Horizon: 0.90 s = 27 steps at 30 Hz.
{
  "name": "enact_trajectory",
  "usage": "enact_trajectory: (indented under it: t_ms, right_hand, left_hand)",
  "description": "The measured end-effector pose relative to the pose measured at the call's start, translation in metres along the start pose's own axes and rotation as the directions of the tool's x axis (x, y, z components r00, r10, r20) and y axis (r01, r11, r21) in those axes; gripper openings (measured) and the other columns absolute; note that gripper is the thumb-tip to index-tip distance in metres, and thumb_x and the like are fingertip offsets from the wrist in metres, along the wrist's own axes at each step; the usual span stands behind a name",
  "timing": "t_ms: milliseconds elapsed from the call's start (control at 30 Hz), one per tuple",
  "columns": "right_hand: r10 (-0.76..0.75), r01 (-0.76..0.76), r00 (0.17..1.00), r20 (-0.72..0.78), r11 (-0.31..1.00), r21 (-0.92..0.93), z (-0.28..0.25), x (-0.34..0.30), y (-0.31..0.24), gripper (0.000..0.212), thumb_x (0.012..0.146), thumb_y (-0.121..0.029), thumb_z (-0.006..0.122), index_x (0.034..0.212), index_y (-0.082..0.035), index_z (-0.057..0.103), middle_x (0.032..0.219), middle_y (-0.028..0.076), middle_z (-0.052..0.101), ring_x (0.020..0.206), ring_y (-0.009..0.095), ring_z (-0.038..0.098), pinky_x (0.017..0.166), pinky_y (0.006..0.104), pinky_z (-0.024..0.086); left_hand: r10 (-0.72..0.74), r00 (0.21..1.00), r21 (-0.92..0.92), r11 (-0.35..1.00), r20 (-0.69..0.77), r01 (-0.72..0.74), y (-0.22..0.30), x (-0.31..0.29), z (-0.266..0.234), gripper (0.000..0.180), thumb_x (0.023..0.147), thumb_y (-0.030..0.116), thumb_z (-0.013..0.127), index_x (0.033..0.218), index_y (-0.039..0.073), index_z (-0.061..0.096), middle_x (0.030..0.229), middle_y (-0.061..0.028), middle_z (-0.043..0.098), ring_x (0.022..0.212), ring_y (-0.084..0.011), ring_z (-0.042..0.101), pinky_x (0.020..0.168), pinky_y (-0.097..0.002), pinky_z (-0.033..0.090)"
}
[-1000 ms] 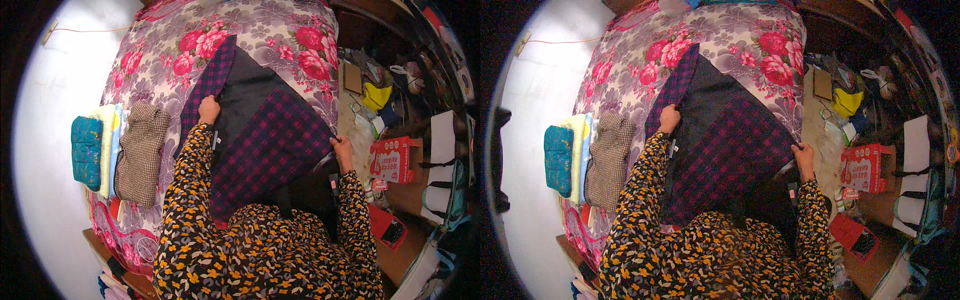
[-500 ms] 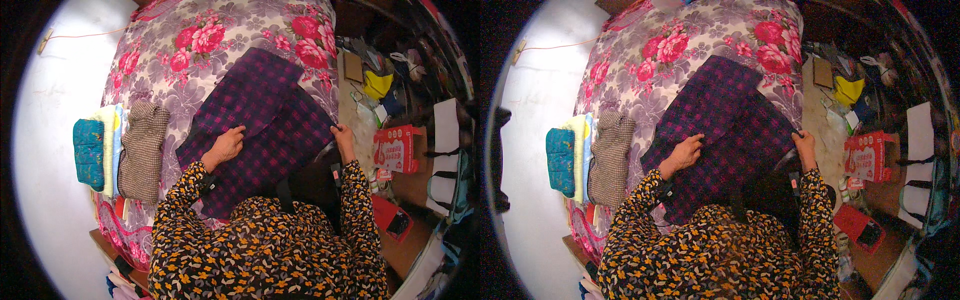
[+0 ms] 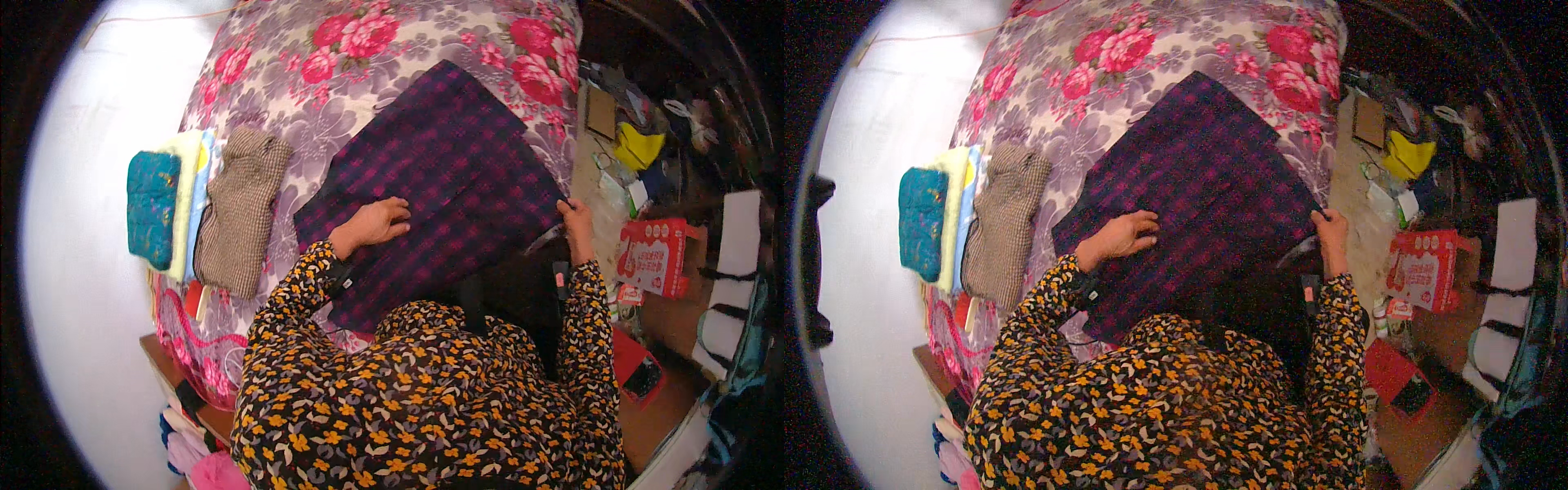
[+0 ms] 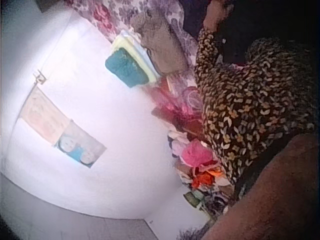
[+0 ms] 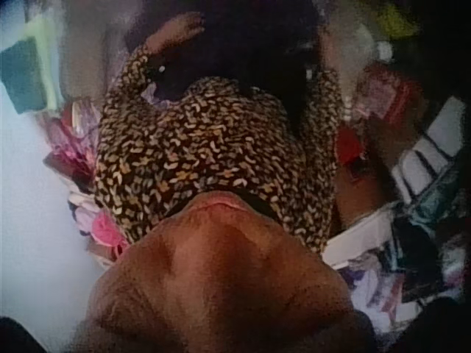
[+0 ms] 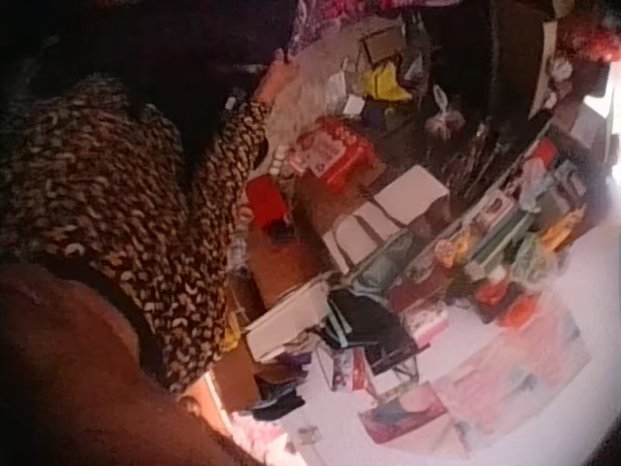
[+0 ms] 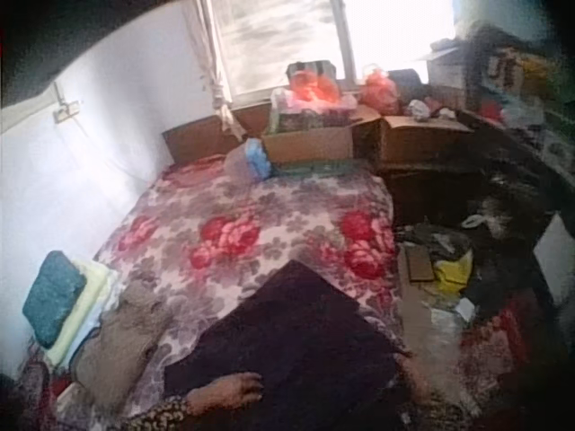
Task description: The person folds a dark plaid garment on a floral bedsheet, smoothing and aligning the fabric into a compact rectangle. The person then picks up several small packaged items from the floor and places them on the bed.
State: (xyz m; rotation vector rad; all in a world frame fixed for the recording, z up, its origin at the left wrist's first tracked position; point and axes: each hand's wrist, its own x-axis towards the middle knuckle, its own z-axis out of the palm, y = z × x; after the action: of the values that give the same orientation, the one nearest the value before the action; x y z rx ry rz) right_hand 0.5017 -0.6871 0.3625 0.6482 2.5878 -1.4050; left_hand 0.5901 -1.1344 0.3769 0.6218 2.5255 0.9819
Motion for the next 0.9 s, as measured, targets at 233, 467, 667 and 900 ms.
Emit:
enact_trajectory:
  t_ms: [233,467,667,900]
  right_hand:
    - [0.025,-0.020,0.997,0.077,0.997,-0.068,-0.001,0.021,0.024,0.037,0.074,-0.024,0.070,0.096,0.004,0.060,0.084,0.007,0.062,0.076,0.017,0.055,0.067,0.0310,0.043]
    - [0.020,-0.028,0.996,0.091,0.996,0.087,-0.003,0.017,0.021,0.031,0.076,-0.020,0.069,0.093,0.004,0.061,0.081,0.005,0.060,0.071,0.015,0.053,0.066,0.0287,0.042]
    - [-0.022,0.010,0.991,0.129,0.995,0.098,-0.006,0.025,0.030,0.029,0.075,-0.020,0.070,0.090,0.003,0.061,0.078,0.002,0.058,0.068,0.012,0.050,0.062,0.0269,0.041]
    - [-0.086,0.062,0.974,0.211,0.991,0.119,-0.003,0.008,0.006,0.025,0.075,-0.019,0.070,0.087,0.001,0.062,0.075,0.001,0.058,0.064,0.012,0.049,0.060,0.0271,0.040]
  left_hand:
    - [-0.442,0.458,-0.062,0.768,-0.771,0.637,-0.087,-0.059,0.003,0.034,0.078,0.024,0.060,0.106,0.005,0.055,0.108,-0.0149,0.055,0.100,-0.0335,0.052,0.084,-0.0437,0.042]
    - [-0.754,0.083,-0.309,0.363,-0.651,0.879,-0.143,-0.154,0.038,0.048,0.081,0.040,0.056,0.101,-0.004,0.055,0.098,-0.0252,0.056,0.095,-0.0424,0.052,0.082,-0.0460,0.042]
    - [-0.737,0.118,-0.398,0.484,-0.666,0.780,-0.140,-0.163,0.054,0.044,0.081,0.040,0.057,0.090,-0.004,0.060,0.085,-0.0267,0.061,0.082,-0.0422,0.058,0.075,-0.0469,0.044]
    - [-0.601,-0.038,-0.364,0.431,-0.798,0.825,-0.149,-0.183,0.017,0.033,0.084,0.032,0.057,0.094,0.000,0.061,0.078,-0.0201,0.061,0.070,-0.0342,0.058,0.062,-0.0406,0.045]
